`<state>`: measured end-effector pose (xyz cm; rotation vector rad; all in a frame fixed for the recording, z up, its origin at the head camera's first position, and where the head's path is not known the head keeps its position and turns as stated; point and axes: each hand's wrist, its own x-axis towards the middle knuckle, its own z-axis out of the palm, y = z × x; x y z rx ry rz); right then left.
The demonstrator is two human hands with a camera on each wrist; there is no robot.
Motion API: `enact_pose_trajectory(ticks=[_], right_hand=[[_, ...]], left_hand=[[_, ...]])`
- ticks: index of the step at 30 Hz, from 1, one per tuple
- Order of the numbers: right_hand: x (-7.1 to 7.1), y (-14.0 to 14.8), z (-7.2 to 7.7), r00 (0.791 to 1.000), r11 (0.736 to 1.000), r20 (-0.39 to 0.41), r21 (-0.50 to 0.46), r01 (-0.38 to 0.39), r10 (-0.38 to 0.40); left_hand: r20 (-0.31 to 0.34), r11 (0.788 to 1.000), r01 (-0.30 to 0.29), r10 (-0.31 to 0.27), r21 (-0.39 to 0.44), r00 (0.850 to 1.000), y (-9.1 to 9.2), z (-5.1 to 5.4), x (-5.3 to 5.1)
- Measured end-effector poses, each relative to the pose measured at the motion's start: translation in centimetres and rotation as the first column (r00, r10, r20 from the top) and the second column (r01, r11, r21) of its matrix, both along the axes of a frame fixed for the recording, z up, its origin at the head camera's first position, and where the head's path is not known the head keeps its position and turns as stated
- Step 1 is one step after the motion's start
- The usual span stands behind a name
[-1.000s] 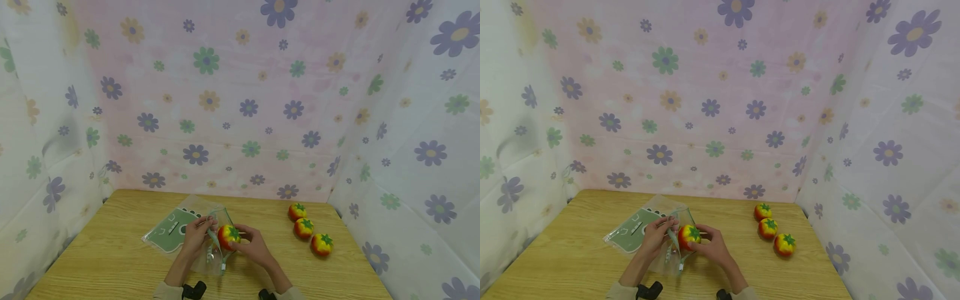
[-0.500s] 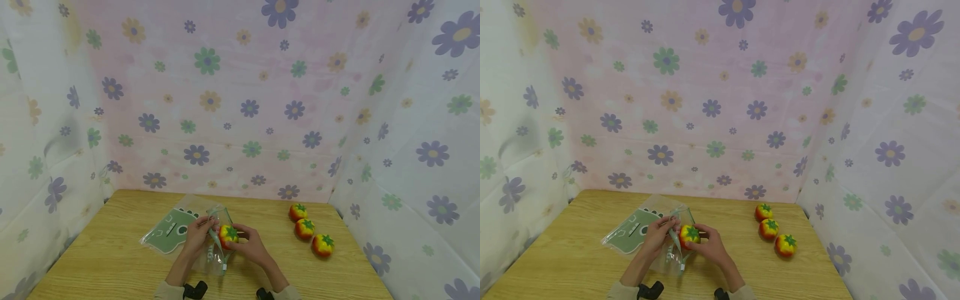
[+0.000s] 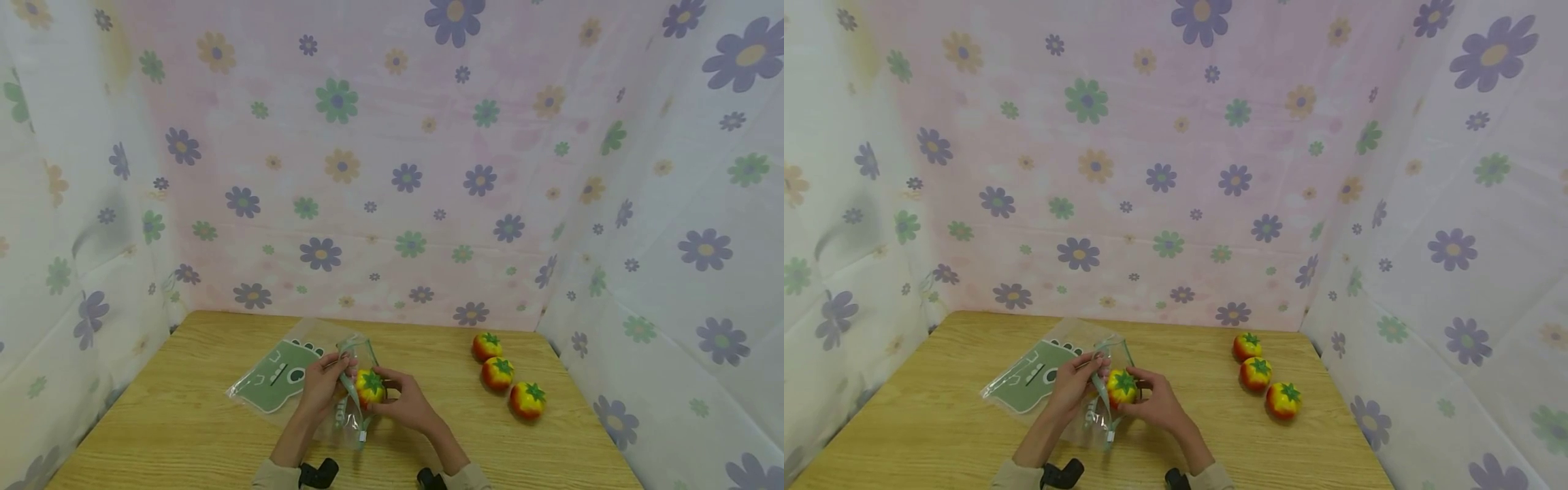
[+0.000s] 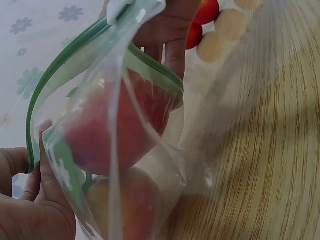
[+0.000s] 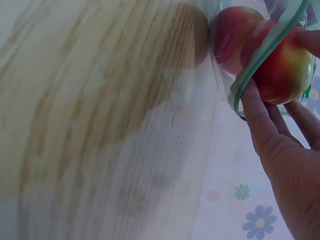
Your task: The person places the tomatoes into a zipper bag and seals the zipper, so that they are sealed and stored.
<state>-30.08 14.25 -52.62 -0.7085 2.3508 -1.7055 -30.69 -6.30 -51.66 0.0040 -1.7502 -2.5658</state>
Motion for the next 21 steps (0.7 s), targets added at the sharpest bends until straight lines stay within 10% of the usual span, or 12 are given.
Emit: enact_pose_trajectory(ticks=[21], right_hand=[[-0.3,-1.1,0.3,0.994,0.993,-0.083,0.087,0.08,-0.072]], left_hand=[[0.015,1.0,0.024,-0.024,0.006,1.0,-0.3,0.4,0.4]])
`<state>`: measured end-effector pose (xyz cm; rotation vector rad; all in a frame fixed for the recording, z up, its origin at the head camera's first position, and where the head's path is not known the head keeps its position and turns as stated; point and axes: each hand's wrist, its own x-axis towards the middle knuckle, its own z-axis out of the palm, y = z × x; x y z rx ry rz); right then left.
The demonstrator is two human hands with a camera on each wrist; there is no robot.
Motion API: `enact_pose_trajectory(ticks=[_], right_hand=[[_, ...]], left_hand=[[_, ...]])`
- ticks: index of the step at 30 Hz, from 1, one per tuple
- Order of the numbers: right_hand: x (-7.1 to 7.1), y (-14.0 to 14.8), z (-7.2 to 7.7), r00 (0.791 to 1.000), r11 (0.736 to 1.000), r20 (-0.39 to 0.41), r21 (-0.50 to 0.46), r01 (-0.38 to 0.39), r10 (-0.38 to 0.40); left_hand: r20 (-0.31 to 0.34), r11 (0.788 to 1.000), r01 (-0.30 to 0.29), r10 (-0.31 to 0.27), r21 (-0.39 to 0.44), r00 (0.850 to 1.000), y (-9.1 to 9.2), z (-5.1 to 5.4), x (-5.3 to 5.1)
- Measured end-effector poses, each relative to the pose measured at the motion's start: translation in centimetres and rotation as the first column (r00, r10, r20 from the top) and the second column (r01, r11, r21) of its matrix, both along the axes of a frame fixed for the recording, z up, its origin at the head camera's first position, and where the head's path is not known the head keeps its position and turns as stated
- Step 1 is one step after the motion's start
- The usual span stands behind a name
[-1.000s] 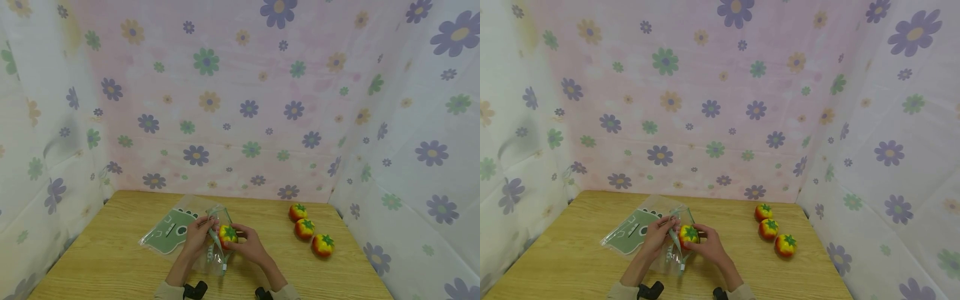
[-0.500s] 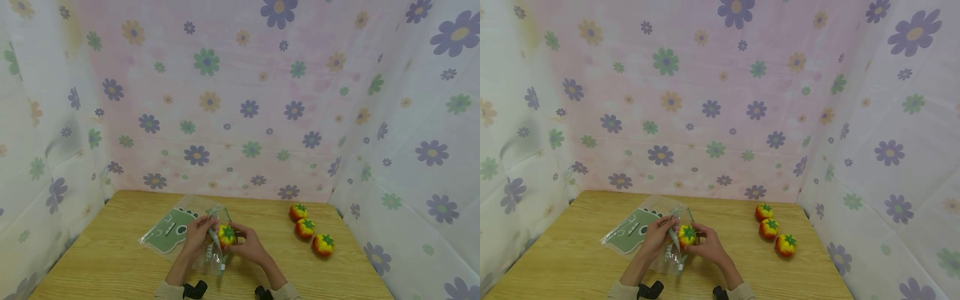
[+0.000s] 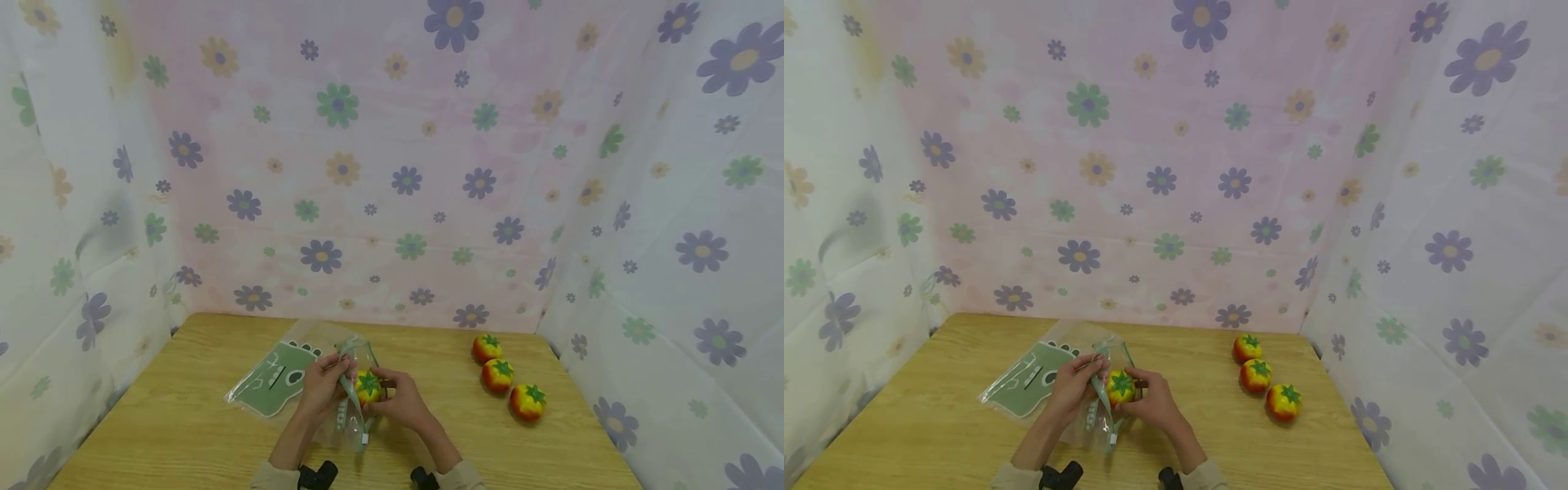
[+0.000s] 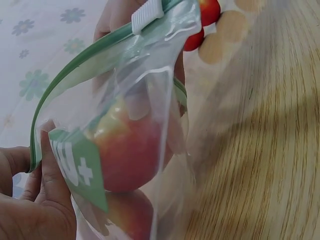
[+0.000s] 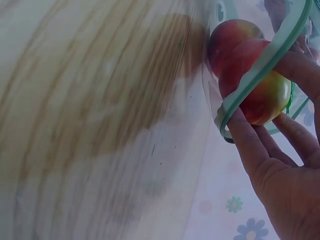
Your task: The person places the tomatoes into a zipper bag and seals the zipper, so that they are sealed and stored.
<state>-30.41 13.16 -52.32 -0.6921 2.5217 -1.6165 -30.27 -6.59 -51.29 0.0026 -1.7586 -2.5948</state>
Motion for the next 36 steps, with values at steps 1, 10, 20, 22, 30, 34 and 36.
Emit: enact_pose_trajectory(ticks=[1,10,20,22,30,34,36], right_hand=[[0.0,-0.1,-0.1,1.0,1.0,-0.01,0.008,-0.001,0.001],[-0.1,-0.6,-0.3,0.999,0.999,-0.051,0.039,0.009,-0.006],[-0.1,-0.8,-0.6,0.996,0.996,0.017,-0.007,-0.086,0.086],[-0.1,-0.8,-0.6,0.995,0.996,0.031,-0.007,-0.094,0.094],[-0.2,-1.0,-0.2,0.994,0.994,0.017,0.0,-0.105,0.105],[-0.3,-1.2,-0.1,0.992,0.992,-0.011,0.019,-0.128,0.128],[-0.4,-1.3,-0.1,0.991,0.991,-0.03,0.037,-0.132,0.133]], left_hand=[[0.0,1.0,0.001,-0.001,-0.001,1.0,0.0,-0.1,0.0],[0.007,1.0,-0.011,0.011,-0.028,1.0,0.1,-0.4,-0.3],[0.032,0.995,-0.018,0.021,-0.098,0.999,-0.1,-0.4,-0.2],[0.034,0.995,-0.012,0.016,-0.102,0.999,-0.1,-0.4,-0.2],[0.031,0.998,-0.004,0.006,-0.067,1.0,-0.1,-0.5,-0.5],[0.012,0.999,-0.009,0.01,-0.047,1.0,-0.1,-0.5,-0.6],[0.0,0.999,-0.005,0.005,-0.035,1.0,-0.1,-0.4,-0.6]])
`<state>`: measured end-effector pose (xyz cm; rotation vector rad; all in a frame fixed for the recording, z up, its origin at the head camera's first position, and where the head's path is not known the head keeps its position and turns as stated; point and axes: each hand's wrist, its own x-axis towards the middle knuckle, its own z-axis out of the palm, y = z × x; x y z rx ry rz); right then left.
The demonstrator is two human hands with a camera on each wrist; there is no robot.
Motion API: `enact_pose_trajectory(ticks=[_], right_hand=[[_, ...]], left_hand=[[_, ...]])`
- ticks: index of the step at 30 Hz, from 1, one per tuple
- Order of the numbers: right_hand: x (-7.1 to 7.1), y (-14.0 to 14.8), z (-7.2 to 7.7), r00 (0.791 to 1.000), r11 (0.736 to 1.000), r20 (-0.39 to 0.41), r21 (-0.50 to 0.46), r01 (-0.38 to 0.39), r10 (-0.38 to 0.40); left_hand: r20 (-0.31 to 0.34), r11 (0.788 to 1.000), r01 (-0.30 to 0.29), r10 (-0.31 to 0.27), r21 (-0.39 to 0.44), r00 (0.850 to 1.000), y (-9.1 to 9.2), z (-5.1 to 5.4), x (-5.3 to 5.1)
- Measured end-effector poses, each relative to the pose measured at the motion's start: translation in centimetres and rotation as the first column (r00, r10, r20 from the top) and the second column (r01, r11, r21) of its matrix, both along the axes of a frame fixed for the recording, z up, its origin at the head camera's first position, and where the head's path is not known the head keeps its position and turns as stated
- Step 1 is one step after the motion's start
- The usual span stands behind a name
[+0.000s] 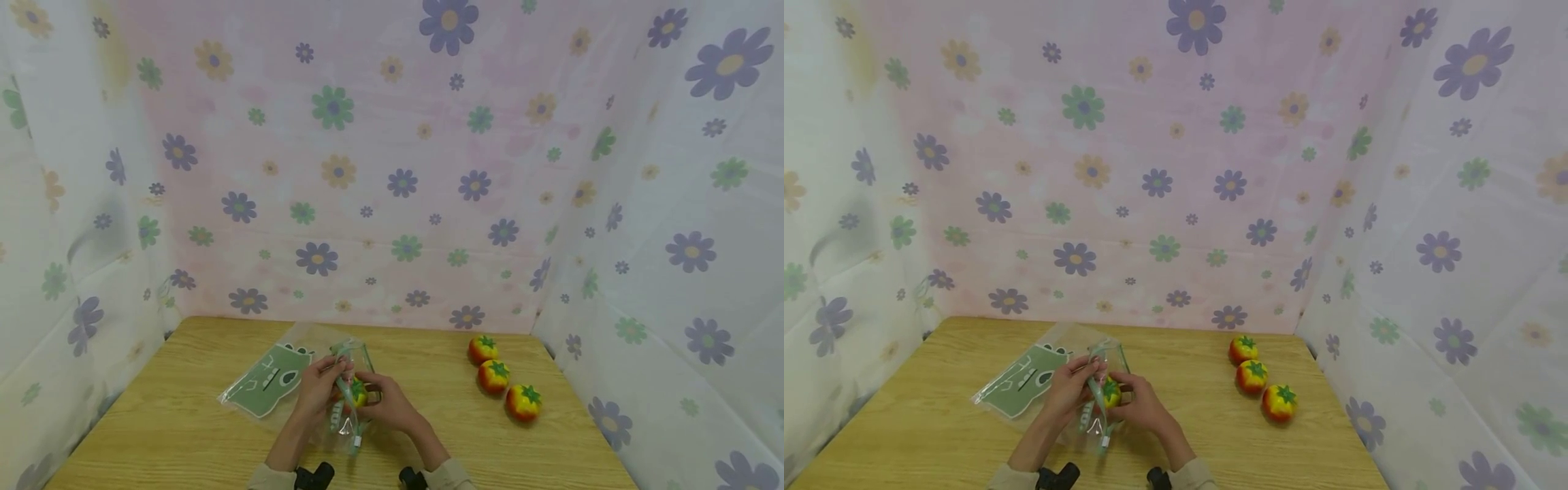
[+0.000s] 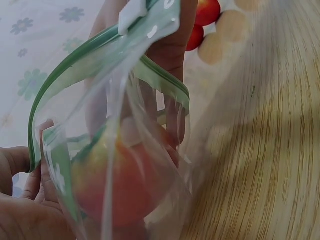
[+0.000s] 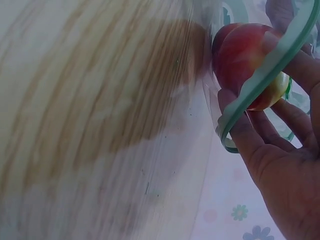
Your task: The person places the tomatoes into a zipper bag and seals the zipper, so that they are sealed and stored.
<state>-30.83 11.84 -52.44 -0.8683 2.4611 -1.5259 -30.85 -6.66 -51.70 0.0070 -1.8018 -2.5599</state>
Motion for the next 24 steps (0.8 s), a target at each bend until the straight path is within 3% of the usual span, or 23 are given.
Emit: enact_pose_trajectory(ticks=[4,12,24], right_hand=[[-0.28,-0.33,-0.04,1.0,1.0,-0.019,0.019,-0.016,0.016],[-0.54,-0.68,0.46,0.998,0.996,0.02,0.062,-0.057,0.056],[-0.72,-0.63,0.09,0.995,0.997,0.069,0.02,-0.071,0.07]], left_hand=[[-0.003,1.0,0.011,-0.011,0.012,1.0,0.14,0.09,0.05],[0.0,0.999,0.014,-0.014,0.053,1.0,0.28,0.08,-0.12],[-0.026,1.0,0.013,-0.013,-0.001,1.0,0.03,0.2,-0.03]])
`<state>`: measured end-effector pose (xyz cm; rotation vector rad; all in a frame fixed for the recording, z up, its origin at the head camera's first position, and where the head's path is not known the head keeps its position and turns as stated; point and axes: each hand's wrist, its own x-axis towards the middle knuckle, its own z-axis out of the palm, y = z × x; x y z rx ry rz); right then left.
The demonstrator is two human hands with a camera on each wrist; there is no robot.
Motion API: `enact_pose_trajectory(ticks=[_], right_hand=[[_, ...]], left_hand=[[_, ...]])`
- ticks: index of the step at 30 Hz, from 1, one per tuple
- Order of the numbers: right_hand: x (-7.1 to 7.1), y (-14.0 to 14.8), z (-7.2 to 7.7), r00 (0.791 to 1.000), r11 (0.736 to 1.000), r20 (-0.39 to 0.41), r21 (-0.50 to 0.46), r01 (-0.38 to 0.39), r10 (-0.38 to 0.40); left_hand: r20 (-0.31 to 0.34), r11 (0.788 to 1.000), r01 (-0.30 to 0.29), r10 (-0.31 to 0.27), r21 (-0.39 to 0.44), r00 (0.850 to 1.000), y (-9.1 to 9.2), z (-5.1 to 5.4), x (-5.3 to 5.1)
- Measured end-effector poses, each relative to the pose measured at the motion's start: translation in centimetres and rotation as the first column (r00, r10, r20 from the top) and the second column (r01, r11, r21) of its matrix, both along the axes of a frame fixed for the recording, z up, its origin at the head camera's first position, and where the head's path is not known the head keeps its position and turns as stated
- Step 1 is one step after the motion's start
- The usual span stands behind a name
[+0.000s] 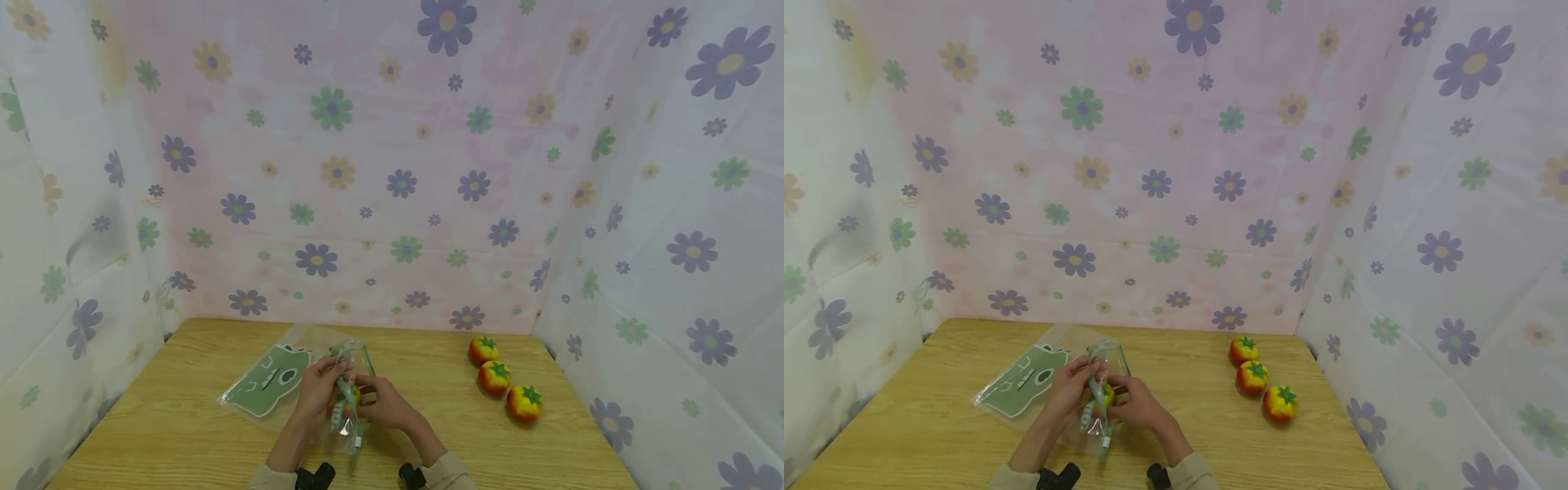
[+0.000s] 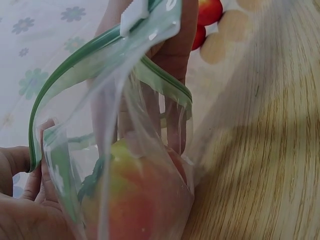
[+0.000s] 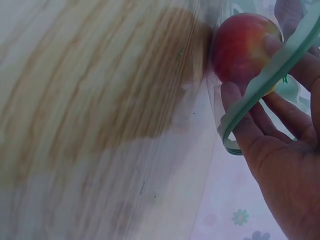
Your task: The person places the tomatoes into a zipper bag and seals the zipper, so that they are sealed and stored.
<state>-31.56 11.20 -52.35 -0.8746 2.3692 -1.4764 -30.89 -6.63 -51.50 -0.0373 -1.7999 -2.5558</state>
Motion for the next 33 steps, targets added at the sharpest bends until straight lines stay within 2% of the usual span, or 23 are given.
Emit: enact_pose_trajectory(ticks=[5,11,14,19,24,28,33], right_hand=[[-0.1,0.0,-0.1,1.0,1.0,0.004,-0.011,-0.002,0.002],[-0.2,0.3,-0.2,0.999,0.999,0.017,-0.027,-0.043,0.044],[-0.1,0.7,-0.2,0.999,0.999,0.003,-0.033,-0.035,0.035],[-0.1,2.0,0.6,0.998,0.995,-0.041,-0.095,0.041,-0.045],[-0.5,3.5,1.3,0.987,0.975,-0.074,-0.181,0.128,-0.143],[-0.8,5.0,1.1,0.963,0.946,-0.08,-0.223,0.234,-0.257],[-1.0,7.0,0.4,0.925,0.899,-0.05,-0.26,0.353,-0.378]], left_hand=[[0.002,1.0,-0.004,0.004,-0.005,1.0,0.0,0.0,0.0],[0.006,1.0,-0.016,0.017,-0.027,1.0,0.0,0.0,-0.2],[0.003,0.999,-0.017,0.017,-0.031,1.0,0.0,-0.1,-0.3],[-0.017,0.999,-0.01,0.01,-0.041,1.0,-0.1,-0.1,-0.3],[-0.011,0.999,-0.016,0.015,-0.033,1.0,0.0,0.1,-0.2],[-0.002,0.999,-0.026,0.026,-0.029,1.0,0.1,0.2,-0.2],[-0.002,0.999,-0.022,0.022,-0.025,1.0,0.1,0.1,-0.2]])
